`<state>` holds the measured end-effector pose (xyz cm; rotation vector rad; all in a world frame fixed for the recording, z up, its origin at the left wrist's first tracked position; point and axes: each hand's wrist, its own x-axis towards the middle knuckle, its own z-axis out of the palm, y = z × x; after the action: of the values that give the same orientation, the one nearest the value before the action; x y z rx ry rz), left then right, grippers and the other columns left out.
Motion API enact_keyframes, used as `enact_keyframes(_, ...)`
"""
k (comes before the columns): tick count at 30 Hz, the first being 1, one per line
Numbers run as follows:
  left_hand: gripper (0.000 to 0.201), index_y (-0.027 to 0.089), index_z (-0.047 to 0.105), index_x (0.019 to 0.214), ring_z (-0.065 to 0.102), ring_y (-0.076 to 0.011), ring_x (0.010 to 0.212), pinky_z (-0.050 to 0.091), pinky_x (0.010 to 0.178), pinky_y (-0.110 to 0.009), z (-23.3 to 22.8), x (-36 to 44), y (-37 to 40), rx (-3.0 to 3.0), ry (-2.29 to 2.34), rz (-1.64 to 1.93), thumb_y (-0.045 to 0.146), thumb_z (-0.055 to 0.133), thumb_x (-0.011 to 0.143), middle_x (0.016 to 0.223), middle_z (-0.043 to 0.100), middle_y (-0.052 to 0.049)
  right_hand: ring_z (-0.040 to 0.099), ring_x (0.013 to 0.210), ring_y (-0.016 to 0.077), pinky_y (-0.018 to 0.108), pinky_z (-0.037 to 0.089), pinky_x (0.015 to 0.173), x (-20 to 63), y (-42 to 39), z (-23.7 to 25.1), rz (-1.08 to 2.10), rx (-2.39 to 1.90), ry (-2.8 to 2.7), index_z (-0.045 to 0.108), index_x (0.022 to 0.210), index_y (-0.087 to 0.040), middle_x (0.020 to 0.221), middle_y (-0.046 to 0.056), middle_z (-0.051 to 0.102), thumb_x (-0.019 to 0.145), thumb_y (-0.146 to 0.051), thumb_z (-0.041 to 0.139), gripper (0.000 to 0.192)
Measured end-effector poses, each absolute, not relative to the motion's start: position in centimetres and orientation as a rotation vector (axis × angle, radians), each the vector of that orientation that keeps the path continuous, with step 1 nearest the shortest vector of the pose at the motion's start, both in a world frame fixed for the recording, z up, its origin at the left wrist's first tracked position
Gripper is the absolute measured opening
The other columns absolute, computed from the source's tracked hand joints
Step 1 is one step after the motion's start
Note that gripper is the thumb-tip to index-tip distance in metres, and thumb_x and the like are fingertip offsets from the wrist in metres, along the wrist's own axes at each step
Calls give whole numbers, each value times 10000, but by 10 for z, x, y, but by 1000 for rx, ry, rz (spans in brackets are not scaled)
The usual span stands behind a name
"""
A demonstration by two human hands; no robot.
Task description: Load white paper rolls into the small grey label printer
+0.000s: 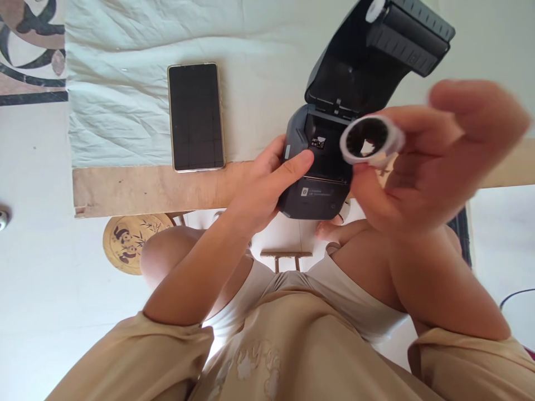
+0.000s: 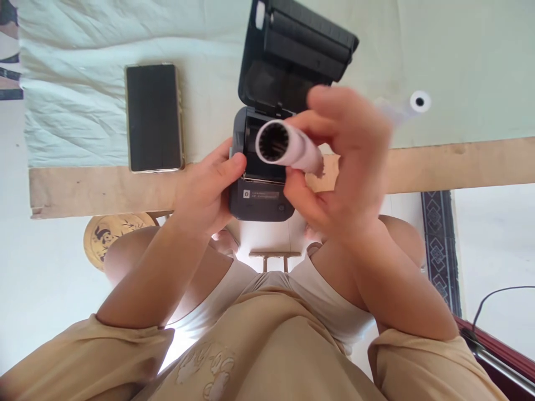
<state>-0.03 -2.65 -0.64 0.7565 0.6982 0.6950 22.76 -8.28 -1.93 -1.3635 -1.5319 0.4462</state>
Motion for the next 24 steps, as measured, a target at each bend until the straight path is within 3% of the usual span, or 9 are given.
enact_keyframes(3,696,307,799,1353,963,-418,1349,843,949,-481,-4,-2,-27,759,680,682,719,1141,908,1274,939,-41,926,1192,270,535,826,1071,224,-82,-17,100,-1240,-1719,687,1605,-370,1525,58,813,1000,-338,888,638)
enact_keyframes(7,666,310,801,1349,962,-415,1317,843,933,-485,-4,-3,-28,753,700,663,700,1125,918,1234,930,-38,946,1161,291,488,816,949,229,-79,-15,-211,-1299,-1766,854,1404,-300,1336,39,913,990,-219,826,422)
enact_keyframes(11,602,315,820,1335,954,-386,1324,841,960,-458,-8,-2,-28,749,714,691,702,1077,953,1274,953,-34,952,1087,278,471,769,879,229,-72,-12,-246,-1144,-1878,864,1177,-281,1276,-12,958,985,-119,797,259)
enact_keyframes(14,586,305,815,1333,950,-387,1332,840,1001,-476,-10,-2,-28,729,687,707,707,1041,972,1292,948,-59,859,896,210,444,682,785,219,-71,-8,-341,-1051,-1823,835,1102,-288,1106,-29,917,1001,-112,808,205)
enact_keyframes(17,626,293,791,1325,946,-384,1328,831,1007,-475,-11,-2,-26,713,684,723,694,1057,924,1264,925,-67,834,908,205,452,661,794,203,-78,-5,-282,-1007,-1832,816,1106,-307,1041,-34,871,1040,-166,800,157)
enact_keyframes(20,599,288,784,1265,948,-346,1262,811,976,-432,-10,-3,-25,736,724,757,546,1125,845,1184,901,-36,848,1032,254,498,664,842,195,-87,-6,-192,-1073,-1912,811,1153,-352,1032,-11,842,1121,-413,814,69)
enact_keyframes(23,599,303,807,1253,943,-315,1193,813,957,-410,-12,-6,-25,751,727,776,447,1162,792,1181,915,-10,821,998,261,521,696,844,202,-89,-11,-203,-1051,-1831,842,1132,-379,981,19,794,1181,-631,718,285)
enact_keyframes(24,631,313,816,1282,943,-320,1195,817,956,-410,-13,-8,-25,766,715,772,453,1177,783,1202,924,-10,827,1050,264,522,721,873,207,-89,-13,-156,-1066,-1753,855,1172,-387,1047,33,800,1180,-658,713,306)
